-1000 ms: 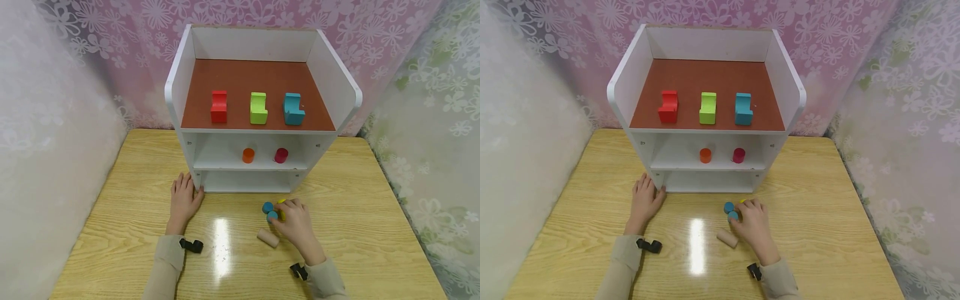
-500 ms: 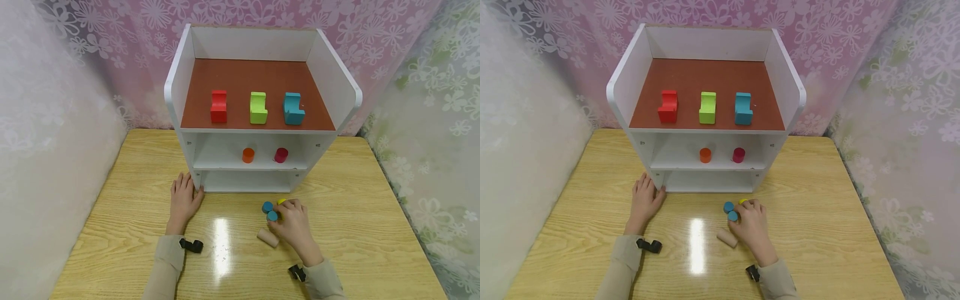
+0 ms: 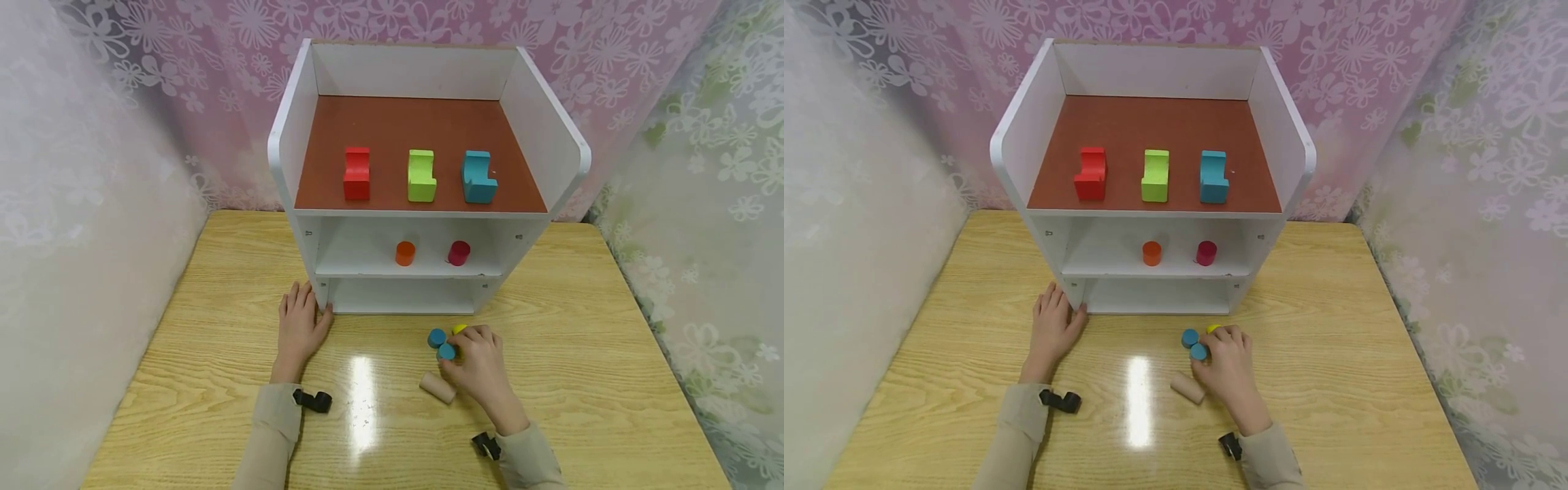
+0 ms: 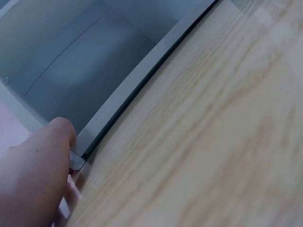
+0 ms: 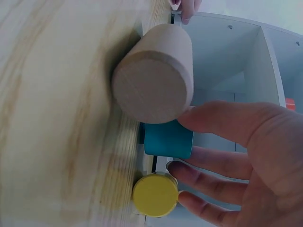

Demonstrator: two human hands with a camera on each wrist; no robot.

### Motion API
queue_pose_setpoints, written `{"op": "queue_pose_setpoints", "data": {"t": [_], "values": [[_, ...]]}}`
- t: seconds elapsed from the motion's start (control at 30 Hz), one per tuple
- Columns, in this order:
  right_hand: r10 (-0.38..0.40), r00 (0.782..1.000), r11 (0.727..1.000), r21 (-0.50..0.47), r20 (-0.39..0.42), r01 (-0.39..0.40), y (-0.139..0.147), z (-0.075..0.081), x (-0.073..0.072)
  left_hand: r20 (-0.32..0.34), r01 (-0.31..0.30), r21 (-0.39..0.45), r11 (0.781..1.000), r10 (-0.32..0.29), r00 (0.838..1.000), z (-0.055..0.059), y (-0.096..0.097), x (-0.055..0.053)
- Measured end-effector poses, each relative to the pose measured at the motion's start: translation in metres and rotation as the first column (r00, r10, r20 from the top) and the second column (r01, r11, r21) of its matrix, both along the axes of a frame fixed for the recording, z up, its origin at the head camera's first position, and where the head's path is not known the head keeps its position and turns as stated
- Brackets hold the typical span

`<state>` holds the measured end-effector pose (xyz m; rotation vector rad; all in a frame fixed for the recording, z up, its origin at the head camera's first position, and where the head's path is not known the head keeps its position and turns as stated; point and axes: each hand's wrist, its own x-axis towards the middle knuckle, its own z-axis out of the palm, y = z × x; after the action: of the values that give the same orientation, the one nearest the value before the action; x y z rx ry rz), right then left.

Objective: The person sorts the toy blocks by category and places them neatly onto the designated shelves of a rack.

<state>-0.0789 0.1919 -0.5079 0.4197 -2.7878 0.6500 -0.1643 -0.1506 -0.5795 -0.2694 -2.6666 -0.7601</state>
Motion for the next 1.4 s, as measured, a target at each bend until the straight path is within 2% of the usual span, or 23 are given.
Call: {"op": "queue_pose_setpoints", "data": {"t": [0.33,0.57,1.0,1.4], "values": [[-0.007,1.000,1.000,-0.027,0.019,0.008,0.001,0.007,0.001,0.013,-0.002,0.002,1.000,0.002,1.000,0.001,0.001,0.000],[0.019,0.999,0.999,-0.033,-0.029,-0.020,0.001,0.014,-0.002,0.000,-0.004,0.001,1.000,0.004,1.000,0.001,0.001,0.000],[0.074,0.996,0.997,0.038,-0.044,-0.072,0.003,0.041,-0.005,-0.018,0.007,0.005,1.000,-0.007,1.000,0.000,0.000,0.001],[0.136,0.984,0.989,0.075,-0.114,-0.128,0.005,0.061,-0.011,-0.020,0.008,0.006,1.000,-0.008,1.000,-0.001,0.000,0.000]]}}
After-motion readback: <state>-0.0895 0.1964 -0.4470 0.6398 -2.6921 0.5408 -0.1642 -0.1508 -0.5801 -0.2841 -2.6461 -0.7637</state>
